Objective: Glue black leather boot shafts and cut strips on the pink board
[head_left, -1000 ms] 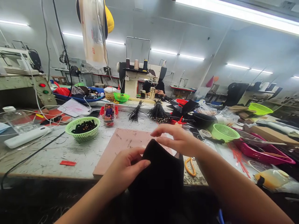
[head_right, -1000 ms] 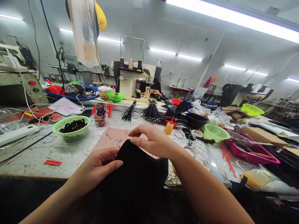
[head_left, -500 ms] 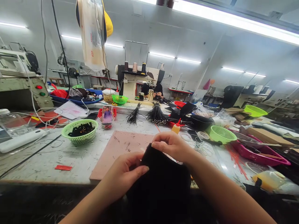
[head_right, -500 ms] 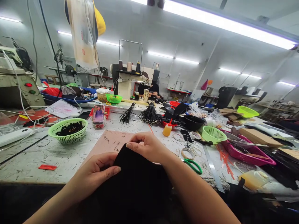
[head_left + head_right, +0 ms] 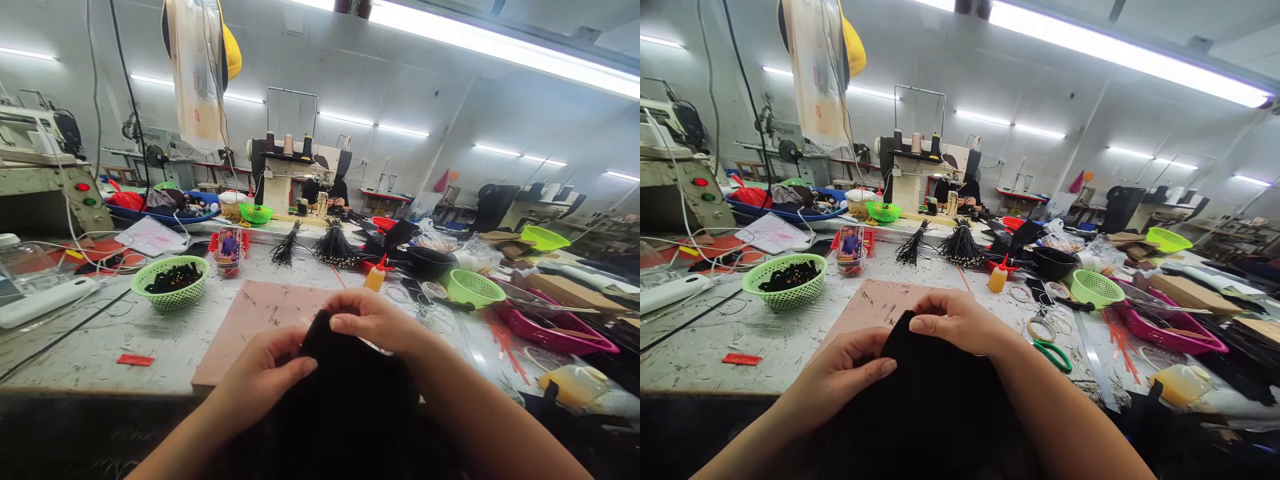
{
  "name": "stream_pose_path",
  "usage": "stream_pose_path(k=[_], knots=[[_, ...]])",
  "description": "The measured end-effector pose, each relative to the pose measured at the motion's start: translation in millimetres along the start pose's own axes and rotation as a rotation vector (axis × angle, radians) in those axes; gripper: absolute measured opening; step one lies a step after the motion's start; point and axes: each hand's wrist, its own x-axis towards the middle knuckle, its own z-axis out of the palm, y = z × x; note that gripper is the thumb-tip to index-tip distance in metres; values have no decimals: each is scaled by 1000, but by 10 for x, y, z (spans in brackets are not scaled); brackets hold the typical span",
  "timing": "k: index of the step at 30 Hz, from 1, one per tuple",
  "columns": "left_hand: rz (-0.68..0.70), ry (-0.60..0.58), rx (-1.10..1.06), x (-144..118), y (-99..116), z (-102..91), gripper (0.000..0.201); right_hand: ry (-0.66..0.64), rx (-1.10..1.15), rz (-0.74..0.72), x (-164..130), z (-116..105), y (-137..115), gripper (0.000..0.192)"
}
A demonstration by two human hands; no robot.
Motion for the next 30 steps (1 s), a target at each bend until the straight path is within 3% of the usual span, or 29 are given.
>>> stream_pose_path(k=[6,14,19,25,30], knots=[[-17,-25,-48,11,-17,10,21,16,124,89,37,16,-7,50],[-14,-29,-46,18,-15,27,19,105,185,133,48,72,-16,49],[12,-7,-44,24,-12,25,19,54,280,139,46,26,9,46],[29,79,397,0,48,71,28,109,284,166,46,83,30,46],[-39,67,498,23,95,127,30,148,223,92,46,146,37,44]])
